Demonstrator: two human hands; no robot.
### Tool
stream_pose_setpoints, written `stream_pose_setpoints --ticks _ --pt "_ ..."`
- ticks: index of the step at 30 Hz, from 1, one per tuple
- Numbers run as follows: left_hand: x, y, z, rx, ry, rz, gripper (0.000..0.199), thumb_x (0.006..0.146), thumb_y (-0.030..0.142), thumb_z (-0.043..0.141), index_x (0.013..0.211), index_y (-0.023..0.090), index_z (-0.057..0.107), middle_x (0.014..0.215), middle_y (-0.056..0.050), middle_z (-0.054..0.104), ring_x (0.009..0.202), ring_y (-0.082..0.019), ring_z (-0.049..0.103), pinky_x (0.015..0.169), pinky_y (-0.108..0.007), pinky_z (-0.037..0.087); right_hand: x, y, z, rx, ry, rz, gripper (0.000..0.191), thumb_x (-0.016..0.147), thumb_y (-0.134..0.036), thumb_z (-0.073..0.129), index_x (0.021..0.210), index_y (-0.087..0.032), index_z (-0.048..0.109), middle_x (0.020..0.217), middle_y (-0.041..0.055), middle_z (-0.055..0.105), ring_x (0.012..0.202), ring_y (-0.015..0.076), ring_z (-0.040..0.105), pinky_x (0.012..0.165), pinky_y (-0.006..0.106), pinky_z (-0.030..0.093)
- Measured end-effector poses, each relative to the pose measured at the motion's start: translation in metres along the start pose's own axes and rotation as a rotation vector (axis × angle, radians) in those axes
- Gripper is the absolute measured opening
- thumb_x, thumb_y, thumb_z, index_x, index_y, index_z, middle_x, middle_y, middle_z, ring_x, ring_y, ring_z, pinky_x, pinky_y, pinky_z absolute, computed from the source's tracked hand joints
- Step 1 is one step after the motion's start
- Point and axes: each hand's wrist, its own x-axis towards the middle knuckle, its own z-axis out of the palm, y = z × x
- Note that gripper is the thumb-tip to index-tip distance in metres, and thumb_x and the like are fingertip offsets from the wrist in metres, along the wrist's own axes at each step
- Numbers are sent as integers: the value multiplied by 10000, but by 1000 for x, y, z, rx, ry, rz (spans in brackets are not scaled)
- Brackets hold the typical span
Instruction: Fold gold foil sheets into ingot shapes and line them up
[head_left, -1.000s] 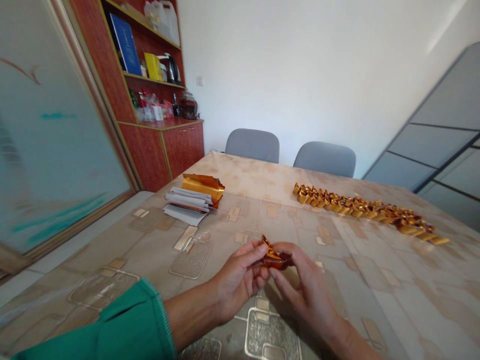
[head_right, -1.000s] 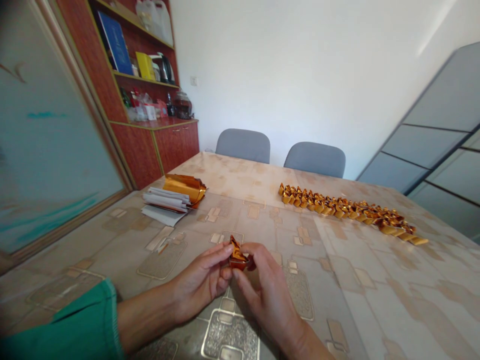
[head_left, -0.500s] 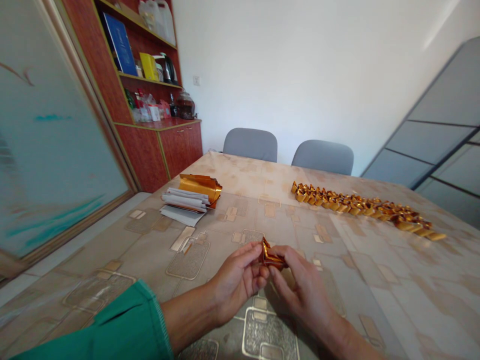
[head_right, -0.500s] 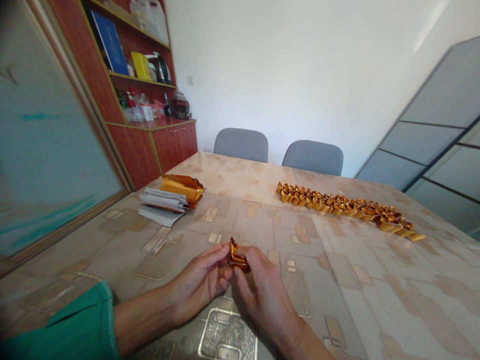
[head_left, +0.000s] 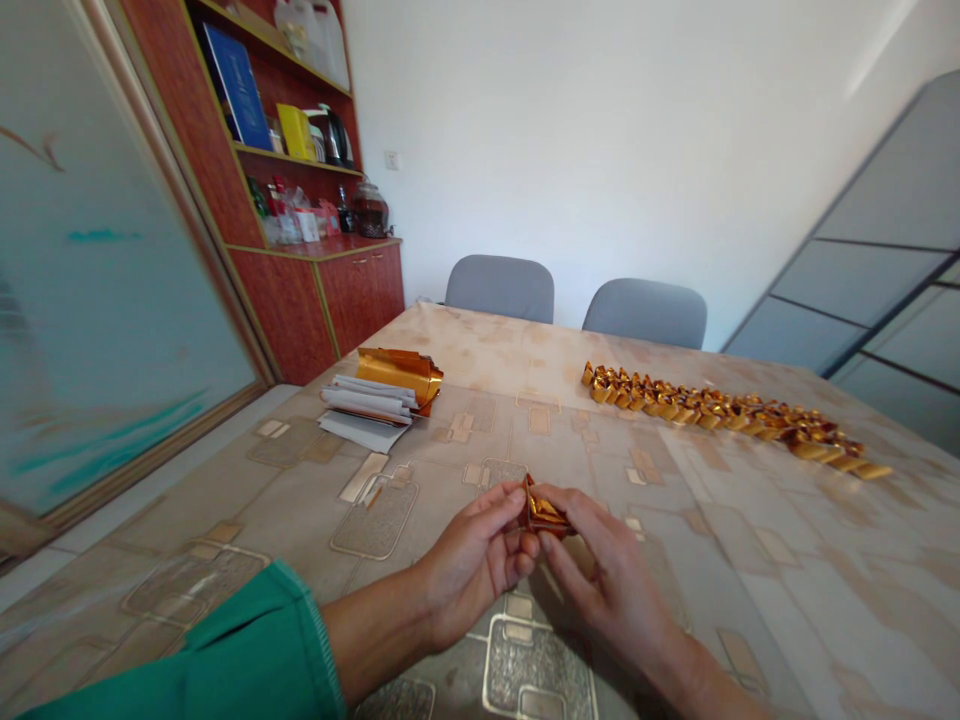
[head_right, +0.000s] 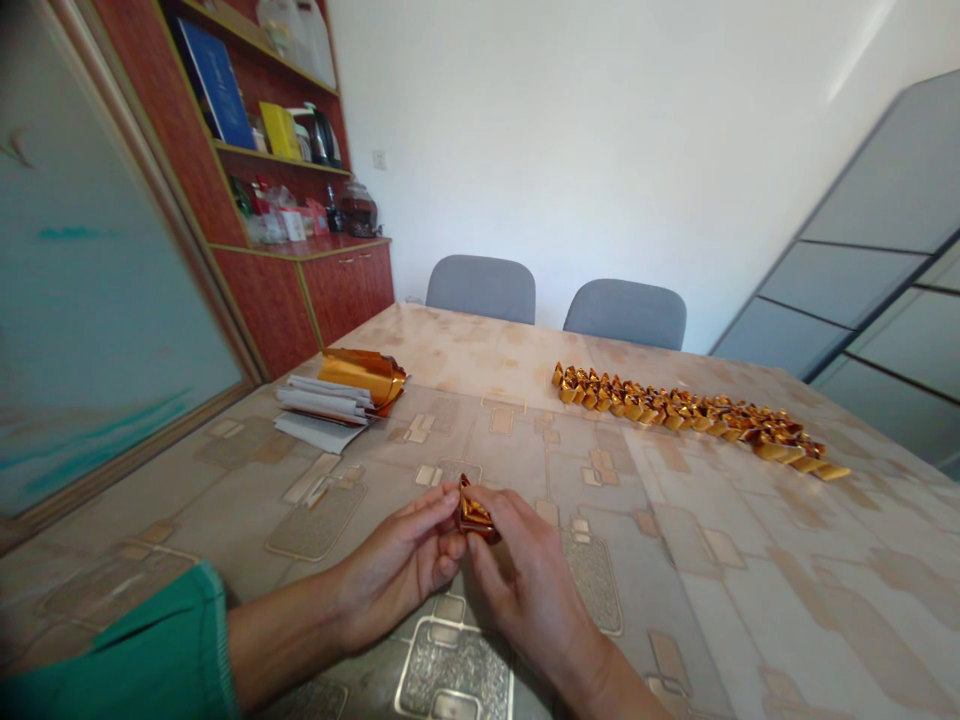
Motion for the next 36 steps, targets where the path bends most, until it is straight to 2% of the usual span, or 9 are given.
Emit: stream_pose_setpoints --ticks 8,11,15,18,21,25,28,32,36 --pt "1 0 0 8 44 -11 72 982 122 488 951 139 551 737 -22 665 500 -56 623 481 -124 496 -1 -2 1 43 6 54 171 918 -162 534 1054 -252 588 951 20 704 851 163 671 758 285 532" --pt "1 -1 -3 151 37 37 42 969 177 528 992 147 545 771 -21 661 508 -62 612 472 -135 473 -1 -3 3 52 18 71 163 918 -163 524 1042 -248 588 941 18 705 848 163 672 758 282 529" --pt "-1 -1 -8 412 52 161 243 920 309 610 1105 164 549 835 -21 656 538 -83 602 483 -175 459 3 6 -8 -9 50 118 145 928 -205 500 1046 -236 579 958 46 718 865 194 684 763 313 538" --pt "-2 0 -8 469 76 186 297 859 324 672 1086 160 572 868 -31 656 573 -86 586 533 -201 463 6 31 -39 -207 104 161 135 929 -259 495 1043 -231 561 944 53 723 798 199 692 705 316 541" --pt "-4 -1 -7 488 69 147 289 819 303 708 1041 154 600 895 -40 653 591 -85 569 553 -210 450 -2 71 -87 -461 104 248 183 924 -310 474 1059 -218 558 934 60 732 766 206 698 708 331 542" --pt "-6 -2 -7 501 47 95 233 821 262 699 1011 150 624 897 -42 653 604 -85 563 567 -213 443 -40 125 -154 -695 187 385 207 880 -371 468 975 -216 567 833 92 740 692 248 696 624 354 529" --pt "-5 -3 -8 495 26 75 213 823 245 698 1003 150 633 892 -44 656 606 -87 563 570 -213 443 -75 155 -192 -806 251 459 239 845 -410 482 948 -217 577 819 125 738 687 287 686 590 377 510" --pt "-4 -3 -10 495 21 65 207 833 245 702 1006 149 640 893 -47 658 620 -89 562 584 -211 447 -97 182 -220 -946 287 484 269 807 -418 483 903 -202 612 838 147 708 774 317 655 678 419 493" --pt "0 1 -12 496 57 67 205 839 229 707 1019 153 646 893 -43 661 634 -86 561 603 -206 452 -91 203 -235 -1107 337 489 282 807 -402 508 906 -189 663 931 175 651 894 361 576 737 463 428"
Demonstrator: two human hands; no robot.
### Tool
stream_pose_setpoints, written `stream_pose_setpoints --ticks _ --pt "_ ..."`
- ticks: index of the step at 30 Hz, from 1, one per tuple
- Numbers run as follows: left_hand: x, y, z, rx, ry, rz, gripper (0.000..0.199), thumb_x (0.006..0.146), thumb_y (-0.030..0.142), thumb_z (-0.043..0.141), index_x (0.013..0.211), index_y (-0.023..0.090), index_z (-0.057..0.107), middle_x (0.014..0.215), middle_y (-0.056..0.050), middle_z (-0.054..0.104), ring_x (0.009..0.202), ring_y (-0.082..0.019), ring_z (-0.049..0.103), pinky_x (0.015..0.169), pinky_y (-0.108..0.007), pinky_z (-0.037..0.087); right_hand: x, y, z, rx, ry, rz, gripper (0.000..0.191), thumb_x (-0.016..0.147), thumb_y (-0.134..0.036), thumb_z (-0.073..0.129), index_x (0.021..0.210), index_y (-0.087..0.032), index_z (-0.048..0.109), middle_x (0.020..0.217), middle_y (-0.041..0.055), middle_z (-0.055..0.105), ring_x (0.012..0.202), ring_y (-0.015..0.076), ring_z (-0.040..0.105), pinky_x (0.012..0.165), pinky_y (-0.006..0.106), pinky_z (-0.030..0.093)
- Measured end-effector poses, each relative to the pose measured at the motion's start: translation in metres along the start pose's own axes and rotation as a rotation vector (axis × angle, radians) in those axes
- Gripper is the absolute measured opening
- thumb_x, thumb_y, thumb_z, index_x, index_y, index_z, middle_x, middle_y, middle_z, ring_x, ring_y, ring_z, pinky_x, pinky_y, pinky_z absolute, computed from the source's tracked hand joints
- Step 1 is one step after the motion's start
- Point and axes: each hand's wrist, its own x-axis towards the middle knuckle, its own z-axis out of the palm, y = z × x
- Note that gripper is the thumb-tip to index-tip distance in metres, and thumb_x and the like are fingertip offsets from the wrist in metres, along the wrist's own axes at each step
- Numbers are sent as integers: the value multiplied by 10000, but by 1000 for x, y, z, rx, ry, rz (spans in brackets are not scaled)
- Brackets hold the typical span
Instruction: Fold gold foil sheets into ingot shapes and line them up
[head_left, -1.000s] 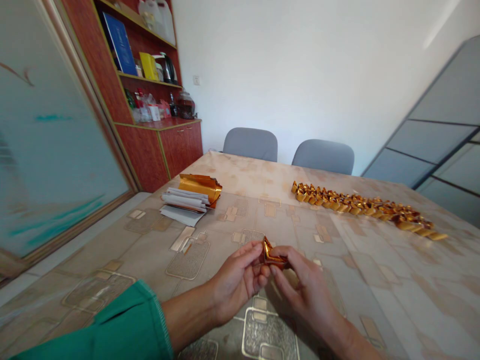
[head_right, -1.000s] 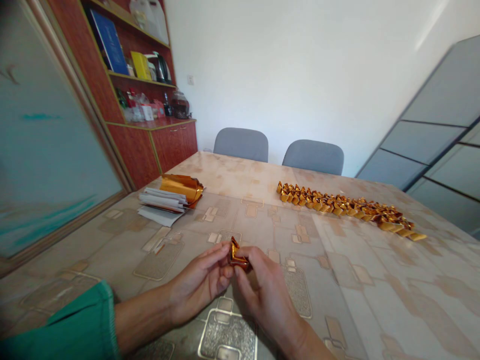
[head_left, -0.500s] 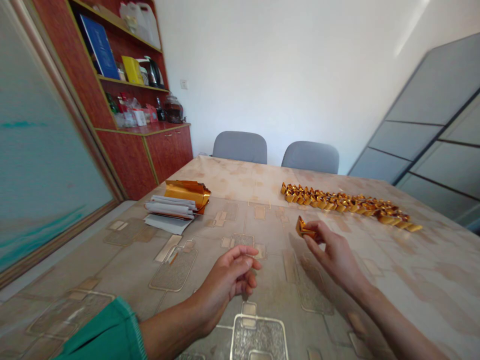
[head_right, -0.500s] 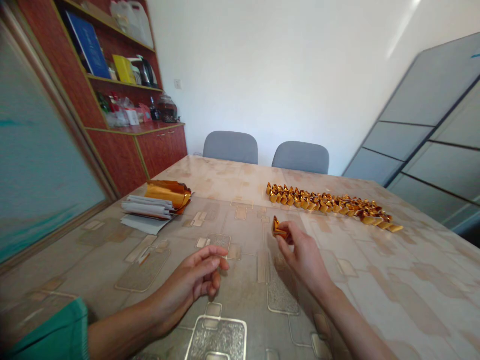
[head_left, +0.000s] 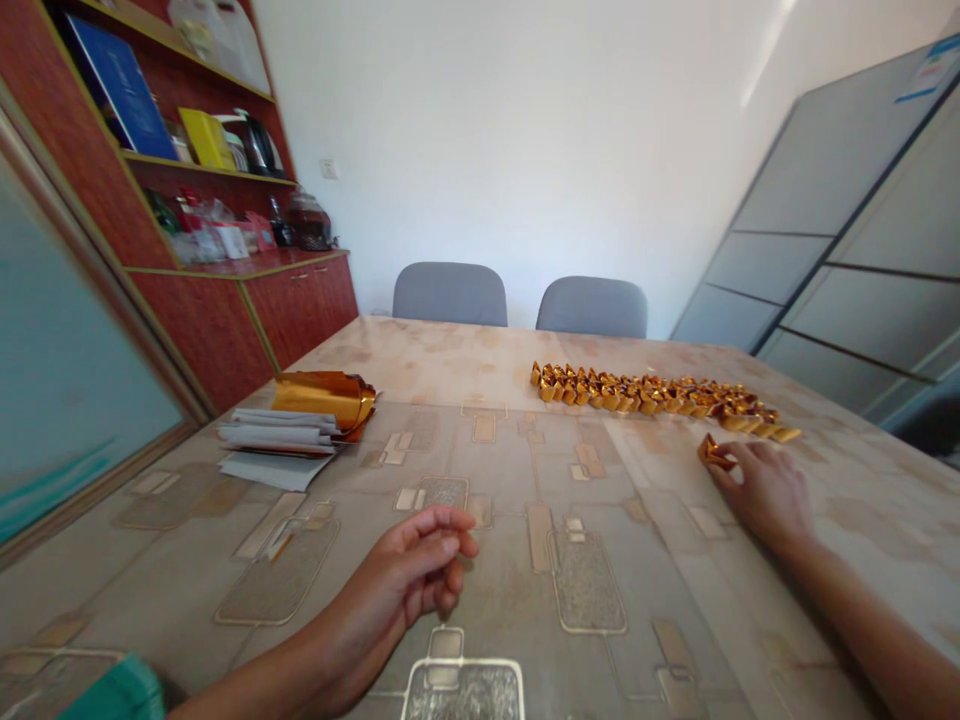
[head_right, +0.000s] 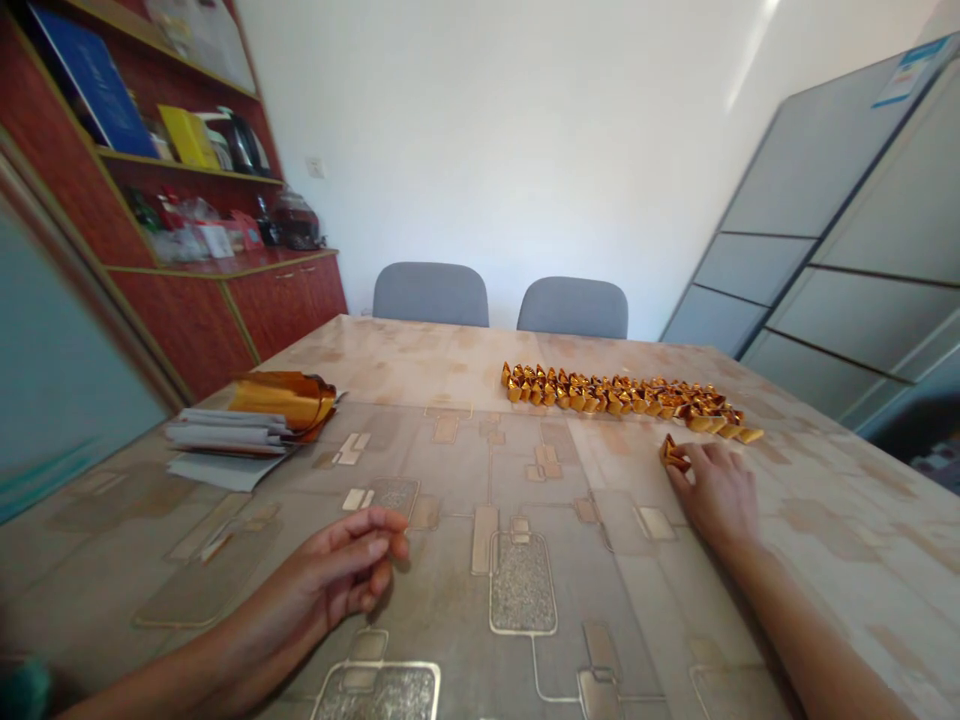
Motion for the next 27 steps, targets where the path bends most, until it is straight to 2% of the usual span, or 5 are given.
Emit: stream_pose_setpoints --ticks 6,13,22,27 --pt "3 3 -4 4 51 -1 215 819 241 736 1002 161 656 868 -35 656 612 -85 536 585 -208 438 34 22 16 -120 67 66 200 862 -343 570 845 -180 685 869 169 606 829 321 532 666 407 337" --pt "4 8 -1 -13 81 -54 238 777 272 777 961 166 671 866 -44 657 629 -99 528 608 -225 434 58 43 24 -166 84 99 191 875 -350 617 820 -198 719 890 187 620 834 315 500 651 421 265" --pt "5 8 -3 -16 76 -73 252 761 288 790 956 173 680 859 -42 661 642 -105 539 614 -227 436 69 48 28 -153 47 126 181 872 -307 612 829 -179 733 953 200 620 889 314 503 668 421 255" --pt "8 7 -3 -5 64 -20 220 781 262 768 956 168 672 832 -33 657 619 -94 540 590 -214 427 73 39 24 -91 41 193 136 822 -306 673 782 -185 720 946 208 632 934 344 511 691 446 272"
